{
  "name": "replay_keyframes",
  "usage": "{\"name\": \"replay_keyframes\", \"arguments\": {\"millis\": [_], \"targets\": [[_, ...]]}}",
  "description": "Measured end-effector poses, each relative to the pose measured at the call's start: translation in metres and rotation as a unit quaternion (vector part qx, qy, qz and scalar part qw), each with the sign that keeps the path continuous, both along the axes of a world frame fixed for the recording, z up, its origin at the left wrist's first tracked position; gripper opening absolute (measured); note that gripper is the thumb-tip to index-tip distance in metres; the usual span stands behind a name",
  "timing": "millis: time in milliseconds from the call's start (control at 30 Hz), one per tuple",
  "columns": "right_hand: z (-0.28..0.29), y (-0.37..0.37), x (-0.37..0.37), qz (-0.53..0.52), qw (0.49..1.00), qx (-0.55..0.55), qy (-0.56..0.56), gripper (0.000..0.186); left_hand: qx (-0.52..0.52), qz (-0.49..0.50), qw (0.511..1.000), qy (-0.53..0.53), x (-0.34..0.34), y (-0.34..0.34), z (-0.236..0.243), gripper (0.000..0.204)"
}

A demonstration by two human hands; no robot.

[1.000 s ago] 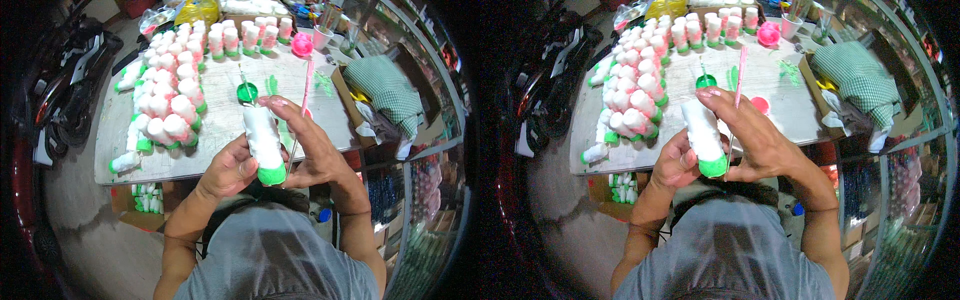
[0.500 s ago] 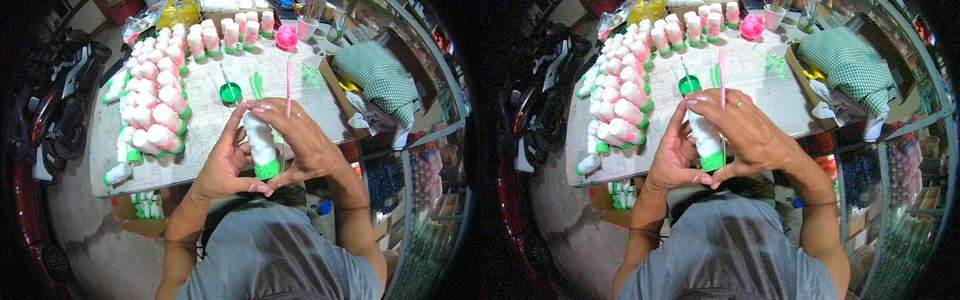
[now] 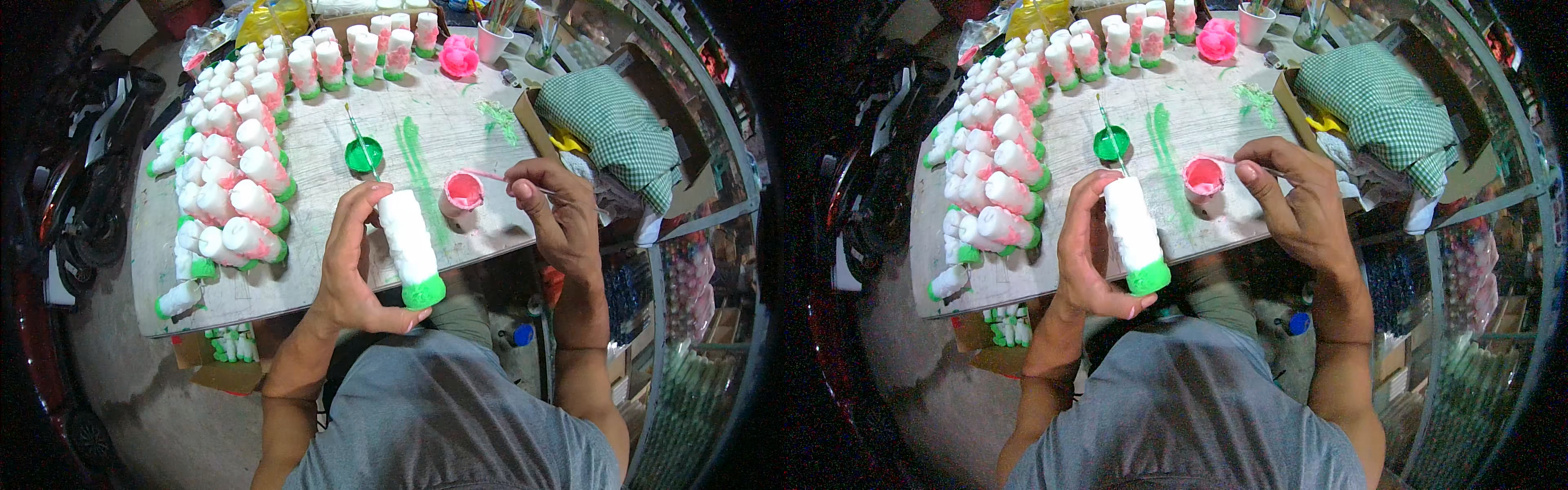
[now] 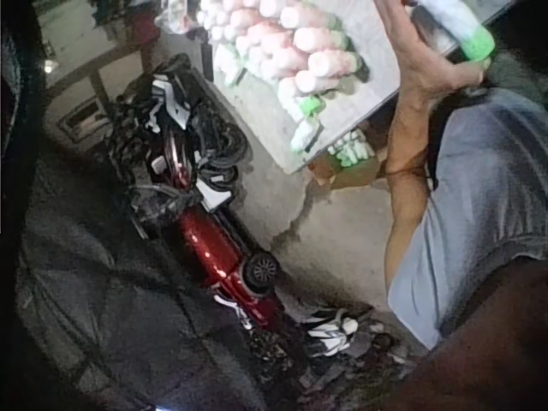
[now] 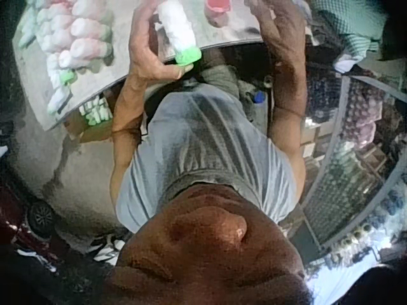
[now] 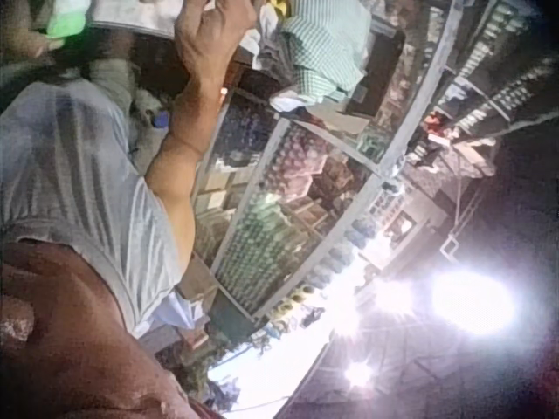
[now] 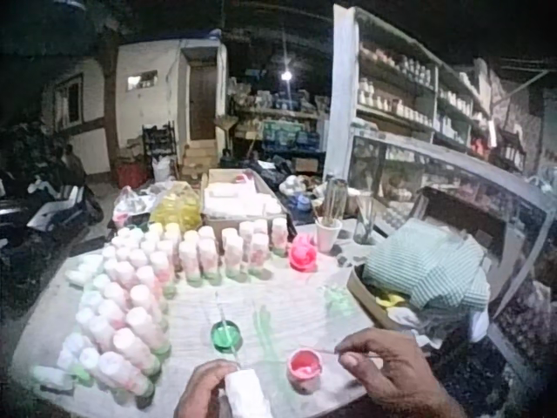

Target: The person paints small white cylindrical objects with pink and green paint using a brush. They repeatedly dip the brush into paint containers and apply color to the objects, placing finished ones on a table.

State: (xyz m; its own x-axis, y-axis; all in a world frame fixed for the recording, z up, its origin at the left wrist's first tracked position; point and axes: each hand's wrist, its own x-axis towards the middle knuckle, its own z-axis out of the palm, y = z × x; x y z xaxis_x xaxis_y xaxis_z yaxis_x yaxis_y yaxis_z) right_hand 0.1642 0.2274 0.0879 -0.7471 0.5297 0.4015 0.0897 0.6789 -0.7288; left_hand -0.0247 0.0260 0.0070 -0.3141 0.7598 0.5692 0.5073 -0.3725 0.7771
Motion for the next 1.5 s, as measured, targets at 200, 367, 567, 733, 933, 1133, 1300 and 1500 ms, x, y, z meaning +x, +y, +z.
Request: {"name": "replay_keyframes", "arguments": {"millis": [200,367,567,733,933,1133,1300,1500], "targets": [[-0.002,0.001,-0.019,0.041,0.989,0.068,-0.128,0.025,-0.009,-0.081,0.957,-0.277,0.024,-0.002,-0.012,0.124],[-0.016,0.011,-0.023,0.046,0.992,0.043,-0.109,0.024,0.005,-0.163,0.878,-0.449,0.027,0.0,-0.005,0.13],[-0.013,0.022,-0.009,-0.013,0.995,-0.089,-0.031,0.031,0.008,-0.212,0.809,-0.548,0.032,0.007,0.009,0.125],[-0.015,0.025,0.002,-0.053,0.996,-0.068,-0.035,0.033,-0.043,-0.233,0.844,-0.481,0.029,0.009,-0.002,0.126],[-0.016,0.027,0.016,-0.055,0.984,-0.16,0.064,0.027,-0.049,-0.117,0.944,-0.304,0.028,0.011,-0.008,0.12],[-0.06,-0.022,0.017,0.06,0.876,-0.357,0.318,0.027,-0.063,-0.069,0.976,-0.199,0.022,0.007,-0.012,0.117],[-0.074,-0.053,0.001,0.09,0.844,-0.377,0.371,0.027,-0.049,-0.017,0.991,-0.126,0.025,0.004,-0.02,0.116],[-0.074,-0.064,-0.009,0.101,0.892,-0.298,0.325,0.023,-0.066,0.007,0.994,-0.089,0.024,-0.003,-0.022,0.117]]}}
